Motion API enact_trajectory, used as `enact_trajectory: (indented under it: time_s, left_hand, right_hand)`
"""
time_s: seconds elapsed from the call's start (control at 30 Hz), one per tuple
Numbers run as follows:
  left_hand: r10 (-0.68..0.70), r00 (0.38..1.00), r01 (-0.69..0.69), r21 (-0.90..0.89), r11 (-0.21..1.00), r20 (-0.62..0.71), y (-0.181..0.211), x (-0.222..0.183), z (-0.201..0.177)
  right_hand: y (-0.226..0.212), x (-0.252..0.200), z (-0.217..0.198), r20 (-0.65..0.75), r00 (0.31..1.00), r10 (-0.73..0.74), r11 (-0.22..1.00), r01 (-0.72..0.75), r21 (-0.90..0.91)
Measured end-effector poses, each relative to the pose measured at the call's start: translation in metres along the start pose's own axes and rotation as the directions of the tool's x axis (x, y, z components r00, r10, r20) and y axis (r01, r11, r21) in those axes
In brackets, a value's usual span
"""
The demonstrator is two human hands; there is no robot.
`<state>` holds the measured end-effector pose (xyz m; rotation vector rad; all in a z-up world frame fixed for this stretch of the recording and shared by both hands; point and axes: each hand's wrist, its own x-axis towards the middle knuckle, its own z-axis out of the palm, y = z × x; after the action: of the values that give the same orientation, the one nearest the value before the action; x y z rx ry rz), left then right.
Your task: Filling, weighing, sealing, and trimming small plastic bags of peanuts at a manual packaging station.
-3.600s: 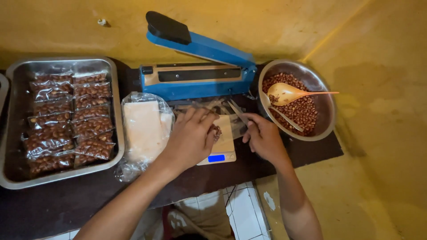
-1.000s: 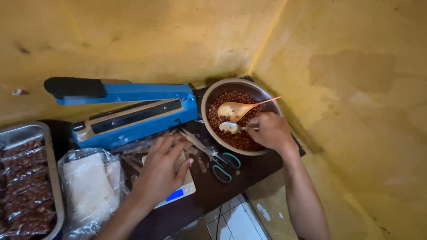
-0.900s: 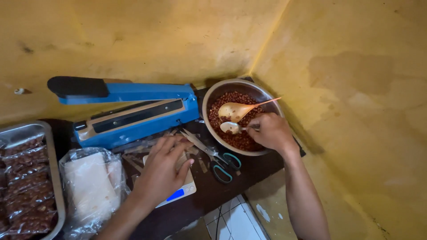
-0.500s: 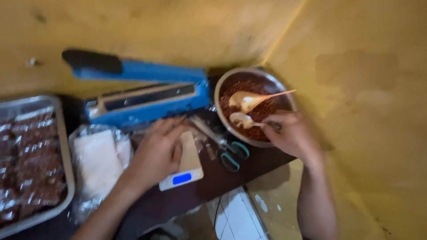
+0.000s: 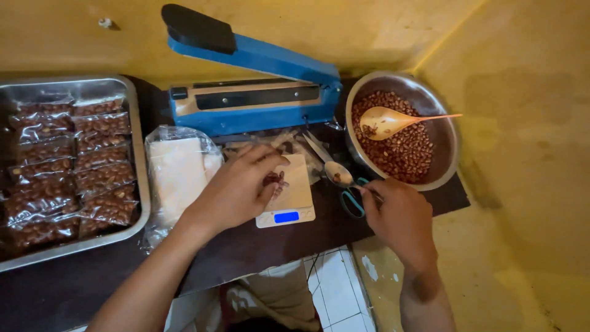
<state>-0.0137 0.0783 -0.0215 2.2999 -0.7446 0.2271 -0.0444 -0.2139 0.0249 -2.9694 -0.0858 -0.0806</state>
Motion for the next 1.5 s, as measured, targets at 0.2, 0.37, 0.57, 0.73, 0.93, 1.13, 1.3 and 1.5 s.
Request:
enact_trajectory:
  time_s: [0.2,0.37,0.57,0.73,0.93,1.13,1.3,1.5]
  left_hand:
    - [-0.024,0.999,0.024,0.014,1.0,0.033,0.003,-0.006,-0.001]
    - [-0.029,0.999,0.028,0.038,0.999,0.027,0.003,-0.009,0.003]
    - [-0.044,0.998,0.042,0.053,0.998,0.045,0.005,-0.009,0.003]
    - [-0.027,0.999,0.027,0.011,1.0,0.027,0.008,-0.007,-0.002]
    - [0.033,0.999,-0.033,0.069,0.997,-0.002,0.004,0.013,0.012]
    - [0.166,0.986,-0.162,0.403,0.901,0.023,-0.01,0.061,0.059]
    - [0.287,0.957,-0.24,0.447,0.862,-0.039,-0.024,0.077,0.064]
    - [0.373,0.924,-0.299,0.447,0.843,-0.086,-0.025,0.075,0.054]
  right_hand:
    - [-0.029,0.001,0.015,-0.158,0.986,-0.048,0.988,0.023,-0.155]
    - [-0.055,-0.002,0.02,-0.219,0.971,-0.1,0.969,0.045,-0.243]
    - [-0.056,-0.004,0.015,-0.242,0.964,-0.105,0.96,0.035,-0.278]
    - [-0.03,-0.007,0.006,-0.353,0.931,-0.093,0.963,-0.006,-0.269]
    - [0.06,0.029,0.009,-0.438,0.896,0.074,0.931,-0.219,-0.292]
    - [0.077,0.052,0.022,-0.259,0.965,0.043,0.998,-0.055,-0.039]
    - [0.004,0.022,0.054,-0.661,0.727,-0.186,0.981,0.177,-0.082]
    - [-0.045,0.029,0.073,-0.129,0.99,-0.059,0.632,0.137,0.762]
